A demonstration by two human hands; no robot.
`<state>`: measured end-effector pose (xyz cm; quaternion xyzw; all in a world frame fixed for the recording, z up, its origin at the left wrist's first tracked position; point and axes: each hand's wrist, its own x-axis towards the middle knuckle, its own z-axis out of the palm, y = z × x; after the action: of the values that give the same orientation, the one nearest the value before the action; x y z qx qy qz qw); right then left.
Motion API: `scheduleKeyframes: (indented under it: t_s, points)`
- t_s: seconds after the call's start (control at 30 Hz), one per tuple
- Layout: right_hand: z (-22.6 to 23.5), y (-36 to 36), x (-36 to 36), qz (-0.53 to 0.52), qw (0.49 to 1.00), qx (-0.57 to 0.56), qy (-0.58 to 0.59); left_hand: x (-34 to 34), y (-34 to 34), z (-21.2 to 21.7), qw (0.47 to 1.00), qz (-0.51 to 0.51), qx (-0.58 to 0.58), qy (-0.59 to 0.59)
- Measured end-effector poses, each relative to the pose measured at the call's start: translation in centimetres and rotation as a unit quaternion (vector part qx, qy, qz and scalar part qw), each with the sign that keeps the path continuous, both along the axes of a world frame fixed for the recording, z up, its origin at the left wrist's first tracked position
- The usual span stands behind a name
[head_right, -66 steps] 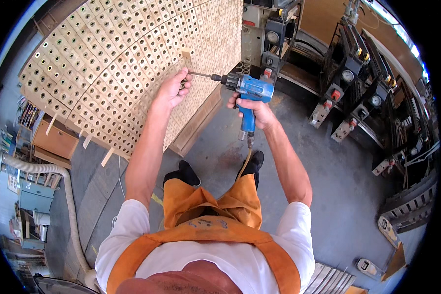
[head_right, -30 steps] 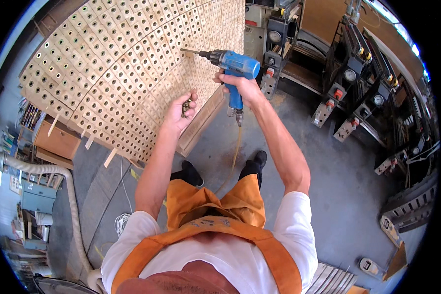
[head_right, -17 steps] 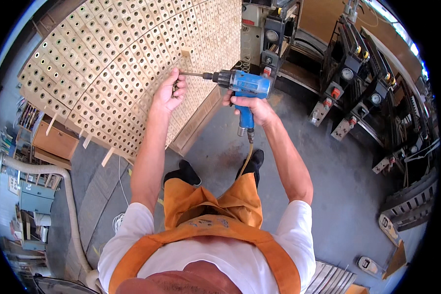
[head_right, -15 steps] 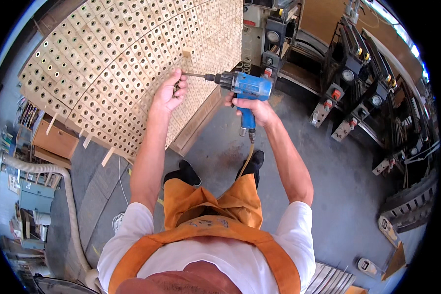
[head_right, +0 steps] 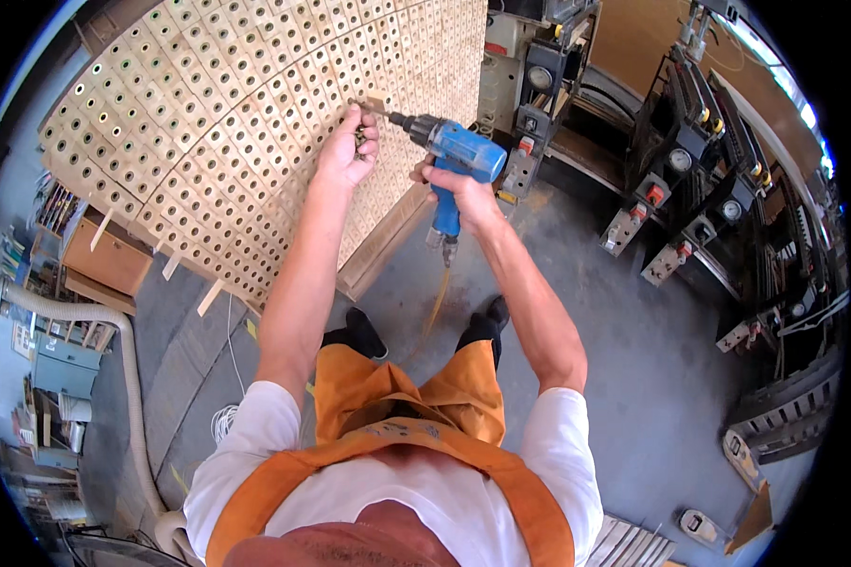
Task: The person uses a blue pneumatic drill to drive screws into a large, curved wooden panel with a grid of pre-drilled holes. The person holds the panel steady with one hand while operating the drill with the other, systematically working through the holes.
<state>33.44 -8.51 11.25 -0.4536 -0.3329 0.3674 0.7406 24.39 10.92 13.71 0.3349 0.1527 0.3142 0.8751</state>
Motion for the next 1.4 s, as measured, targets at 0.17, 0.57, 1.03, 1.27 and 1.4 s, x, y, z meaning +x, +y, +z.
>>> scheduleKeyframes:
  t_s: [0.17,0.57,1.03,1.27,1.4]
  points:
    - [1.3,0.5,1.2,0.003,0.999,-0.024,-0.049,-1.7,-1.2,-2.5,0.998,-0.038,-0.033,0.046]
    - [2.4,0.5,1.1,-0.004,0.995,-0.037,-0.097,-7.0,-6.8,-9.3,0.982,-0.110,-0.058,0.146]
    - [1.8,0.2,1.2,0.007,0.995,-0.035,-0.097,-10.6,-7.7,-10.4,0.985,-0.072,-0.155,0.033]
    - [1.2,0.5,0.3,-0.035,0.991,-0.011,-0.132,-10.7,-7.7,-9.5,0.991,-0.095,-0.037,0.083]
    - [1.6,0.4,-0.2,-0.013,0.999,-0.007,-0.031,-10.8,-5.4,-7.8,0.993,-0.030,0.026,0.108]
